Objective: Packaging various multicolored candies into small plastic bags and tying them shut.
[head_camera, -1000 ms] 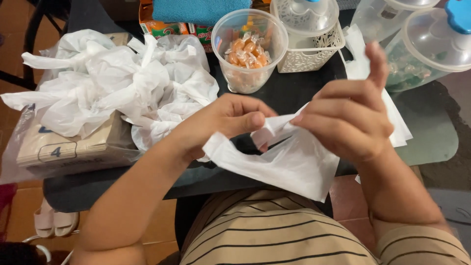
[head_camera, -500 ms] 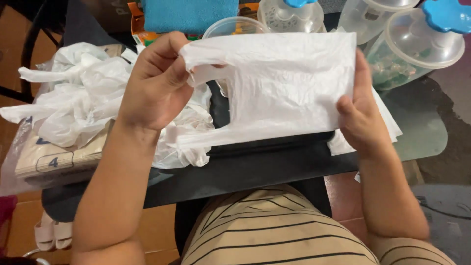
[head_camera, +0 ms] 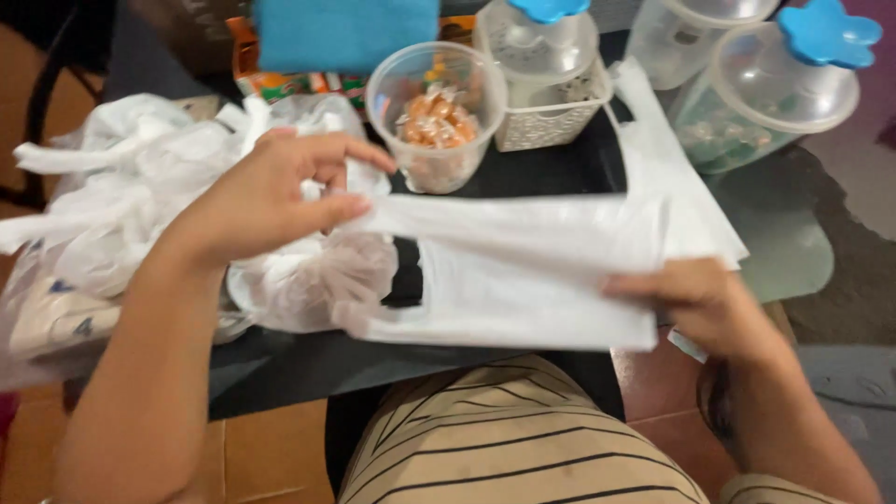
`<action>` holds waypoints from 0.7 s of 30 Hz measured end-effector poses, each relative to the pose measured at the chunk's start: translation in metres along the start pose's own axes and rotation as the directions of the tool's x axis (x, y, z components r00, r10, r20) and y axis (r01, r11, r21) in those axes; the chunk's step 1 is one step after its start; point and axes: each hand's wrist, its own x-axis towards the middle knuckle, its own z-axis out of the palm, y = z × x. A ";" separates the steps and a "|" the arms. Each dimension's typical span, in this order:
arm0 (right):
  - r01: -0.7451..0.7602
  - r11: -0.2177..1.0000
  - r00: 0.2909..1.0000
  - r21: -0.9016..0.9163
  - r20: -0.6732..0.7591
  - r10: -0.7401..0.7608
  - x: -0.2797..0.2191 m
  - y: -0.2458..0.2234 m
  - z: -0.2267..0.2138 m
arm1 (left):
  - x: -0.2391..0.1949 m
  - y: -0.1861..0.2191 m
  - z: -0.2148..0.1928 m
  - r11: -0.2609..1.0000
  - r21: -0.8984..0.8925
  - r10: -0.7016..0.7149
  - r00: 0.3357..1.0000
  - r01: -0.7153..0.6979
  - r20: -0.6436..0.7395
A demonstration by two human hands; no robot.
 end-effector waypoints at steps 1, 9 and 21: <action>-0.086 0.996 0.986 -0.003 0.144 0.086 -0.012 -0.003 0.005 | 0.000 -0.006 0.003 0.983 0.181 -0.009 1.000 0.009 0.002; -0.283 0.955 0.708 -0.085 -0.691 0.148 -0.083 0.024 0.011 | 0.019 0.066 0.040 0.837 0.267 0.546 0.768 -0.478 -0.335; -0.395 0.843 0.682 0.365 -0.498 0.535 -0.034 -0.017 0.029 | 0.098 0.065 0.167 0.482 0.551 0.789 0.610 -0.681 0.065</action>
